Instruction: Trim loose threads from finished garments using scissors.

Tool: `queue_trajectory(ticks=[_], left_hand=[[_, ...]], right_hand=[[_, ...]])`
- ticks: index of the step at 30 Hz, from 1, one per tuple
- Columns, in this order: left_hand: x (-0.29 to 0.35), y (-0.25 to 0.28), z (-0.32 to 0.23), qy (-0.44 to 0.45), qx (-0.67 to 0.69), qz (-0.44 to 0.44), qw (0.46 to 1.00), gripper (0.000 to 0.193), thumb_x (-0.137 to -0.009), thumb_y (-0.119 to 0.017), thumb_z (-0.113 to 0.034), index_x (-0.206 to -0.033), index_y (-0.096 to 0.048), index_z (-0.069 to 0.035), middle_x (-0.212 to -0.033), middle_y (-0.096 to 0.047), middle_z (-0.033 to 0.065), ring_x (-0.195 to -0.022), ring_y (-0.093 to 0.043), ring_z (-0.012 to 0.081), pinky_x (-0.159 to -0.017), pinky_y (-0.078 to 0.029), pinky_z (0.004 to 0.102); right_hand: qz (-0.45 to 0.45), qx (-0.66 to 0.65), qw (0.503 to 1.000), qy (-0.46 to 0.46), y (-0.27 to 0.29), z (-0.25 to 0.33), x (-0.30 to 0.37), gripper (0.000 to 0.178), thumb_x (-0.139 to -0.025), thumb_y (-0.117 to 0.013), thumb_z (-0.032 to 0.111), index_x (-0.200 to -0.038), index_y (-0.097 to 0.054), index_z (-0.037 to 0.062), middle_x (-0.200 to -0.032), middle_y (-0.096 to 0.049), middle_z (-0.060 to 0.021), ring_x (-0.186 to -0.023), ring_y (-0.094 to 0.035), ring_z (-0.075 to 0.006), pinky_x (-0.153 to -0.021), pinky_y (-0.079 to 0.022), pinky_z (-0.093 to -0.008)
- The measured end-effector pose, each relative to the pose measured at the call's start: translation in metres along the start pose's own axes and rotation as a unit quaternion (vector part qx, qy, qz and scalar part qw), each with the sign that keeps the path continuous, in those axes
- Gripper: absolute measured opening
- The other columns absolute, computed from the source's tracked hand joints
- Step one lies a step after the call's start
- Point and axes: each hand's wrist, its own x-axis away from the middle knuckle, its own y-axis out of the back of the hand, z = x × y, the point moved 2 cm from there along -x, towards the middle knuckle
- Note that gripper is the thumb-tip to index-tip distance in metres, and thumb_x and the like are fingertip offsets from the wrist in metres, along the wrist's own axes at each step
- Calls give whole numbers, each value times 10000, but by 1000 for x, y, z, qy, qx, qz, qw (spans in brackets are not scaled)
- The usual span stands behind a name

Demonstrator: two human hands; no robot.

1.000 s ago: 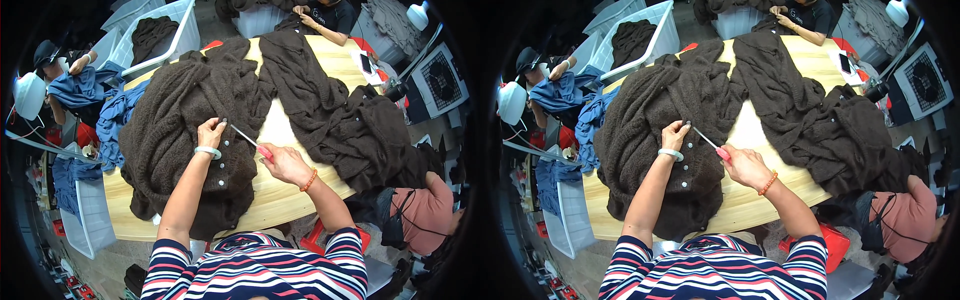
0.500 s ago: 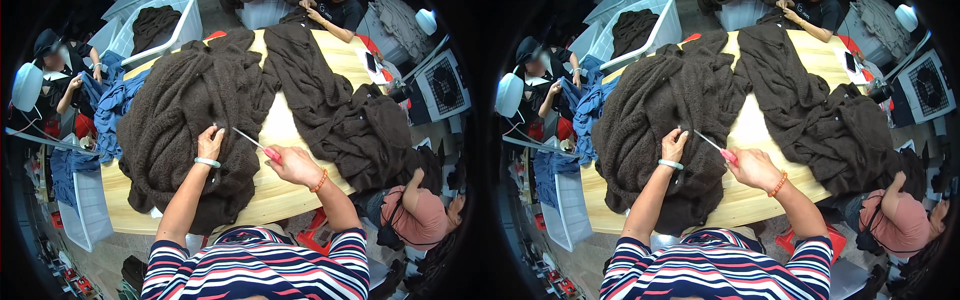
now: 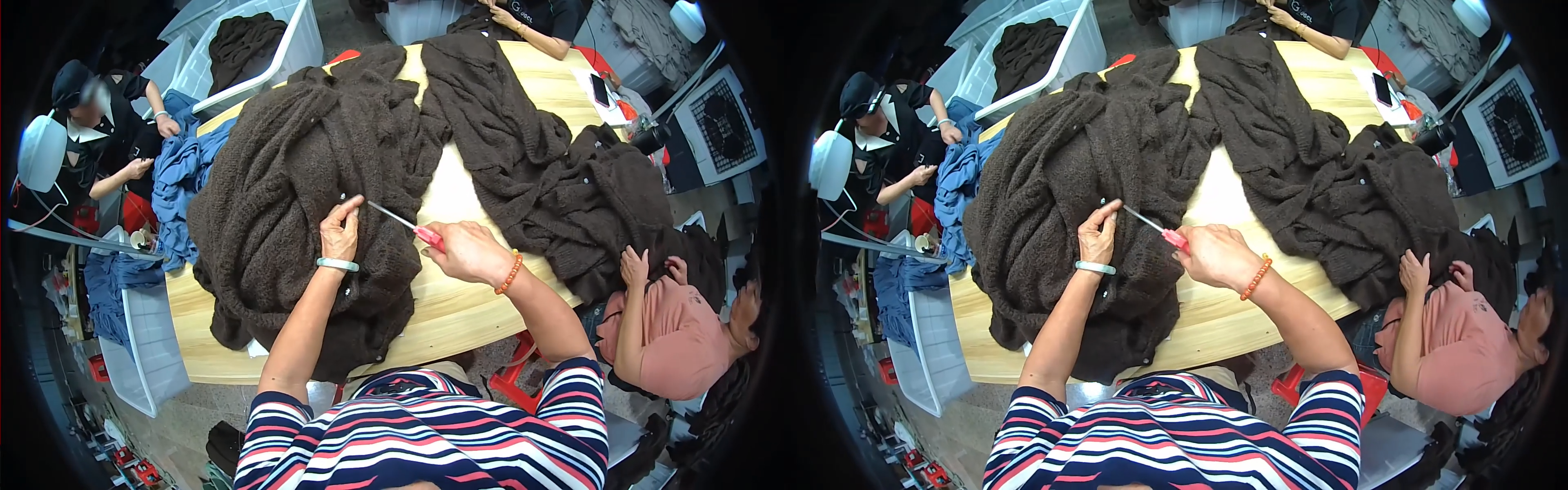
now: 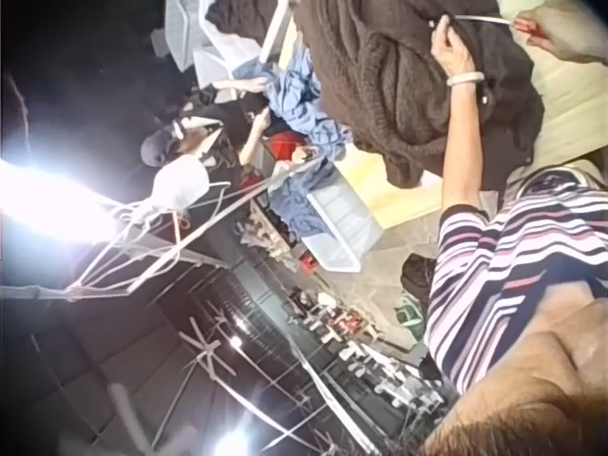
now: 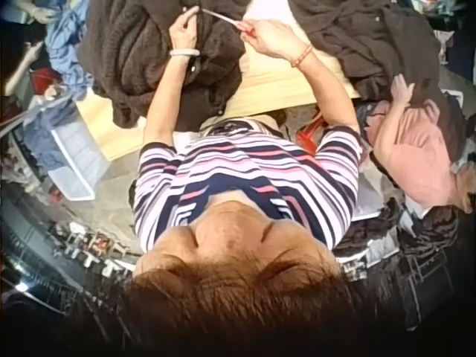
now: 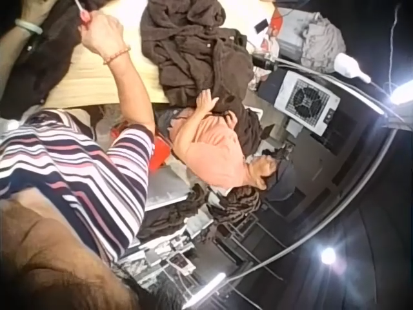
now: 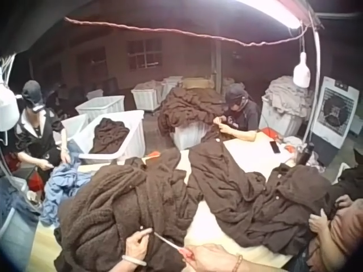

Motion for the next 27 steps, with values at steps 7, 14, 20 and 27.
queue_trajectory(ticks=[7, 14, 20, 27], left_hand=[[3, 2, -1, -18, 43, -14, 999, 226, -942, -602, -65, -1146, -688, -19, -1101, -706, 62, -1040, -631, 145, -963, -459, 281], [56, 26, -31, -37, -69, 57, 995, 498, -920, -612, -115, -1377, -467, 17, -1330, -565, 202, -1257, -529, 302, -1060, -394, 357], [110, 43, -49, -5, -201, 52, 978, 611, -910, -652, -167, -1411, -378, 52, -1320, -535, 271, -1220, -545, 372, -1027, -433, 391], [123, 49, -41, 129, 125, -4, 984, 417, -941, -638, -200, -1288, -562, 19, -1070, -654, 78, -946, -594, 143, -841, -481, 270]], right_hand=[[130, -15, 990, 44, -14, 17, 28, 257, -890, -616, 297, -1031, -623, 82, -828, -685, -196, -848, -668, -397, -770, -522, -495], [127, -60, 989, 57, -33, 12, 71, 352, -896, -629, 296, -1183, -606, 93, -749, -665, -194, -751, -662, -391, -725, -516, -473], [84, -80, 993, -9, -45, -4, 83, 349, -901, -641, 306, -1179, -590, 103, -753, -659, -195, -734, -647, -404, -702, -504, -472], [54, -90, 993, 48, -34, 9, 87, 327, -897, -649, 260, -1178, -582, 106, -731, -648, -174, -698, -639, -393, -663, -503, -457]])
